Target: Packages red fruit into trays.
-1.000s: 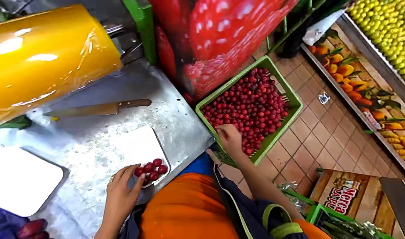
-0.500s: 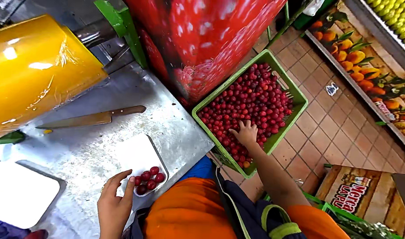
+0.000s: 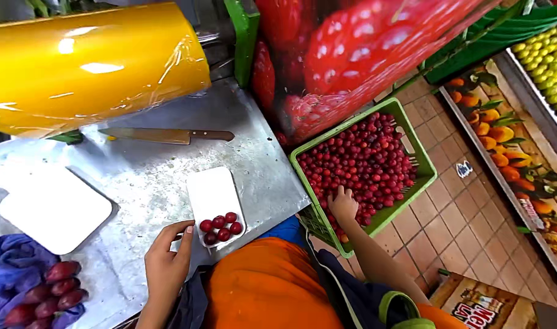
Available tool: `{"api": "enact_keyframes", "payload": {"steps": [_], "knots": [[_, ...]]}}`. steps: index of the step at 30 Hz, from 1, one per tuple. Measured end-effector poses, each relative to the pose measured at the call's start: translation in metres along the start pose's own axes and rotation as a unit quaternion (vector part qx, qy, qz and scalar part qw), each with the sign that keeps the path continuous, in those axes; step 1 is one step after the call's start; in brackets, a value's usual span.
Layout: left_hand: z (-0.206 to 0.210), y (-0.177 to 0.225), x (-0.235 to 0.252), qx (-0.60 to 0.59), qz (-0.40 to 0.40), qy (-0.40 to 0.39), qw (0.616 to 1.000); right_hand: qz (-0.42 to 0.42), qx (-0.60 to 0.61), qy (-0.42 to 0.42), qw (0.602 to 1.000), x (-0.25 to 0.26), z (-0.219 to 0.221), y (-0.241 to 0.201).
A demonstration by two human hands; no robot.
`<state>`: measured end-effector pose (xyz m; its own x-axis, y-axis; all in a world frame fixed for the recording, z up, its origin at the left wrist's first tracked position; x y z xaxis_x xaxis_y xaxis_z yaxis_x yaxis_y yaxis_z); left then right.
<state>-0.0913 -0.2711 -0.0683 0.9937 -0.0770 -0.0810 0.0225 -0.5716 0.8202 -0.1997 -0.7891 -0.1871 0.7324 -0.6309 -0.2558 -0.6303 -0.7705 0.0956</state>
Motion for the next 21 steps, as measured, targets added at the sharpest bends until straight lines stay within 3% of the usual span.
{"api": "enact_keyframes", "payload": {"steps": [8,13,17,21], "knots": [[-0.014,-0.014,0.000,-0.028,0.002,0.040,0.999,0.071,0.057,-0.011,0.996,0.001,-0.012,0.000],[-0.028,-0.027,0.001,-0.055,-0.021,0.070,0.996,0.036,0.000,0.002,0.999,-0.019,-0.018,-0.027],[-0.038,-0.033,-0.004,-0.061,-0.026,0.066,0.996,0.052,-0.009,-0.065,0.996,0.003,-0.035,-0.003],[-0.048,-0.046,-0.003,-0.066,-0.038,0.068,0.995,-0.002,0.015,-0.184,0.983,0.036,-0.032,0.022]]}}
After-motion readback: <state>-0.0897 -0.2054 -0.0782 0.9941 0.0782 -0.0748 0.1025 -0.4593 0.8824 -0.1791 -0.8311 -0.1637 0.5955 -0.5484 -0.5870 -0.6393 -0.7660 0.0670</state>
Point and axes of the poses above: each hand's wrist, its own x-axis towards the middle knuckle, its own z-axis out of the palm, y = z × x, the point moved 3 cm from there along x, towards the middle knuckle, and after that the axes turned 9 degrees about -z, right-handed, at the moved point
